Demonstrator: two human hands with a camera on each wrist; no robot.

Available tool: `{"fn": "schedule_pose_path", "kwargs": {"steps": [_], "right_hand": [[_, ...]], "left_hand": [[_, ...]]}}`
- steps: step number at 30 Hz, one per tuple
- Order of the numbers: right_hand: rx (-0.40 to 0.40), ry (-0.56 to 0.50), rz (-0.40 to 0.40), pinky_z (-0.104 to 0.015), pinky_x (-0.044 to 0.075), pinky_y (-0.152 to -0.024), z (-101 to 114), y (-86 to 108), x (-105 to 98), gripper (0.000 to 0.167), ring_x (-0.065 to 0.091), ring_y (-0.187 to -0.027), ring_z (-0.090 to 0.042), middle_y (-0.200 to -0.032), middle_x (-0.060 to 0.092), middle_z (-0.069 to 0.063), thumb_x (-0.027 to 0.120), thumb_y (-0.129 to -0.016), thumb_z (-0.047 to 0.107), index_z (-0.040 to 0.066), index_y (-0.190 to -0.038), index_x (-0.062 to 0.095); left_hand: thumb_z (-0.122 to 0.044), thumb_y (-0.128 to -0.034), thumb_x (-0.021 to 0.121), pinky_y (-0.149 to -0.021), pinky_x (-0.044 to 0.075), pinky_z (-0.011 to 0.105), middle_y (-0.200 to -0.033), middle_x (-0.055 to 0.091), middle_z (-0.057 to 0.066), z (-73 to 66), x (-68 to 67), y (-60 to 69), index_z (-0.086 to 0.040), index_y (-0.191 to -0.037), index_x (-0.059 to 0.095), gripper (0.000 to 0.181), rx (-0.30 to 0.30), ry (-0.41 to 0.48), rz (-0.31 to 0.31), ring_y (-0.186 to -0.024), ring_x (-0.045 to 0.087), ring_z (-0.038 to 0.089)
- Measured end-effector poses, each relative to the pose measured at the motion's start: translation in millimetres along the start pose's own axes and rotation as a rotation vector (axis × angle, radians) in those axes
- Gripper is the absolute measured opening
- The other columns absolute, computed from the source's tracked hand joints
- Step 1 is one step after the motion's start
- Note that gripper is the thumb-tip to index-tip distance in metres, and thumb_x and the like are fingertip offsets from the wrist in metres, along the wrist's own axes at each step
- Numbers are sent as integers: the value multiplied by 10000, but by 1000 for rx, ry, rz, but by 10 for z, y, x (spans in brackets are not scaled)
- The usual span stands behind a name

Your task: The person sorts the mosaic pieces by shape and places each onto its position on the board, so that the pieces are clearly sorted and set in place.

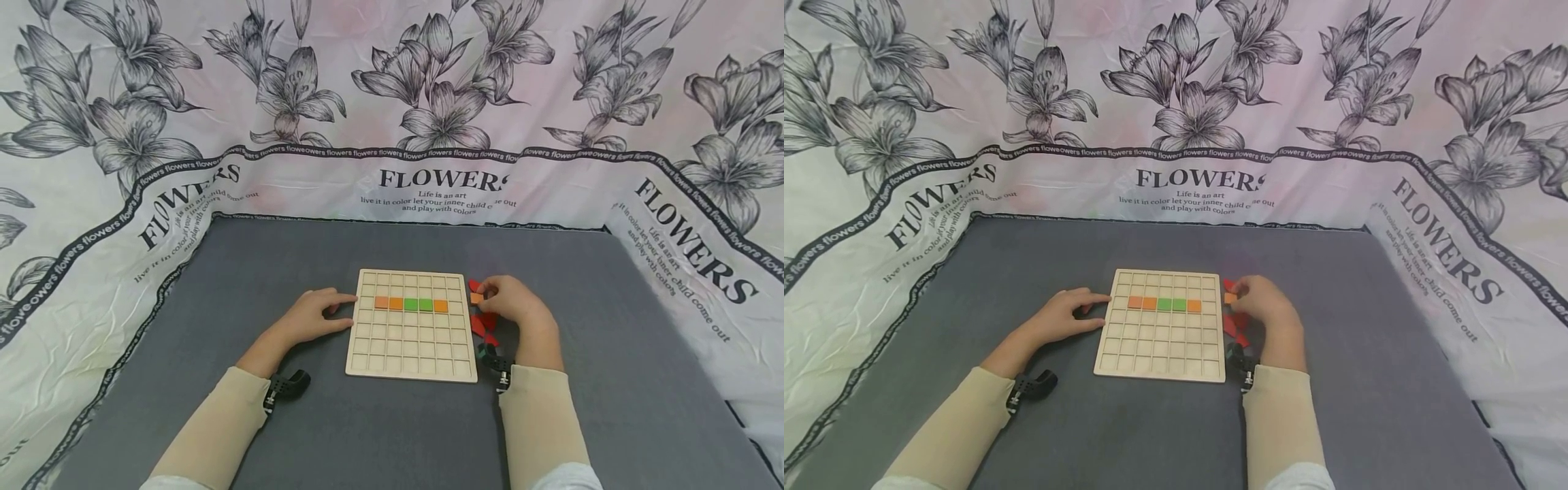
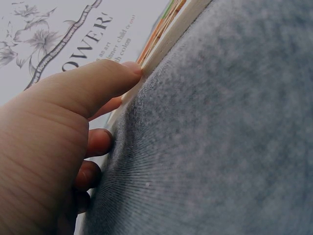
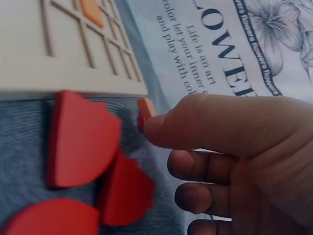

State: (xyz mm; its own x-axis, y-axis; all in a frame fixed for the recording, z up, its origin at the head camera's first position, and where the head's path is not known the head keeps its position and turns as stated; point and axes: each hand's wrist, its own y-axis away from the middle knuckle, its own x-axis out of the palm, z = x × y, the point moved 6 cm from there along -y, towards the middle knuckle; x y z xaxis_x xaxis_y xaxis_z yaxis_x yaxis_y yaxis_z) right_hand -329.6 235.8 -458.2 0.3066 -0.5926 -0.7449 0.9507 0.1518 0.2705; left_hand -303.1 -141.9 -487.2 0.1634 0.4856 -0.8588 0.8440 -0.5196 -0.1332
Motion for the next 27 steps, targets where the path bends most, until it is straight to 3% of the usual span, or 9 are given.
{"fn": "schedule_pose_path", "kwargs": {"steps": [6, 11, 17, 27], "right_hand": [[-44, -1, -78, -391, 419, -678, 91, 65, -127, 264, 515, -806, -270, -932, 564, -111, 667, -890, 139, 18, -1124, 661], [-63, -11, -93, -425, 457, -776, 206, 101, -162, 279, 557, -908, -287, -1040, 614, -128, 676, -918, 168, 23, -1156, 663], [-99, -17, -39, -442, 487, -825, 370, 93, -76, 307, 581, -976, -295, -1106, 635, -135, 680, -920, 156, 27, -1199, 673], [-107, 65, 77, -382, 450, -706, 457, 46, 142, 244, 544, -791, -225, -906, 589, -75, 781, -901, 198, 63, -1088, 702]], "left_hand": [[-385, -929, 782, -772, 277, 404, -773, 412, -52, 21, 15, -6, -197, -1383, 679, 502, 0, 1, -2, -669, 338, 124], [-392, -926, 784, -785, 270, 417, -773, 410, -54, 30, 26, -8, -208, -1384, 679, 504, -3, -5, -3, -671, 343, 122], [-388, -926, 784, -784, 276, 413, -775, 413, -51, 23, 24, -7, -203, -1376, 684, 497, -3, -11, -1, -674, 345, 122], [-396, -926, 784, -776, 274, 408, -772, 410, -55, 15, 20, -15, -202, -1379, 682, 503, -4, -19, 5, -668, 340, 122]]}}
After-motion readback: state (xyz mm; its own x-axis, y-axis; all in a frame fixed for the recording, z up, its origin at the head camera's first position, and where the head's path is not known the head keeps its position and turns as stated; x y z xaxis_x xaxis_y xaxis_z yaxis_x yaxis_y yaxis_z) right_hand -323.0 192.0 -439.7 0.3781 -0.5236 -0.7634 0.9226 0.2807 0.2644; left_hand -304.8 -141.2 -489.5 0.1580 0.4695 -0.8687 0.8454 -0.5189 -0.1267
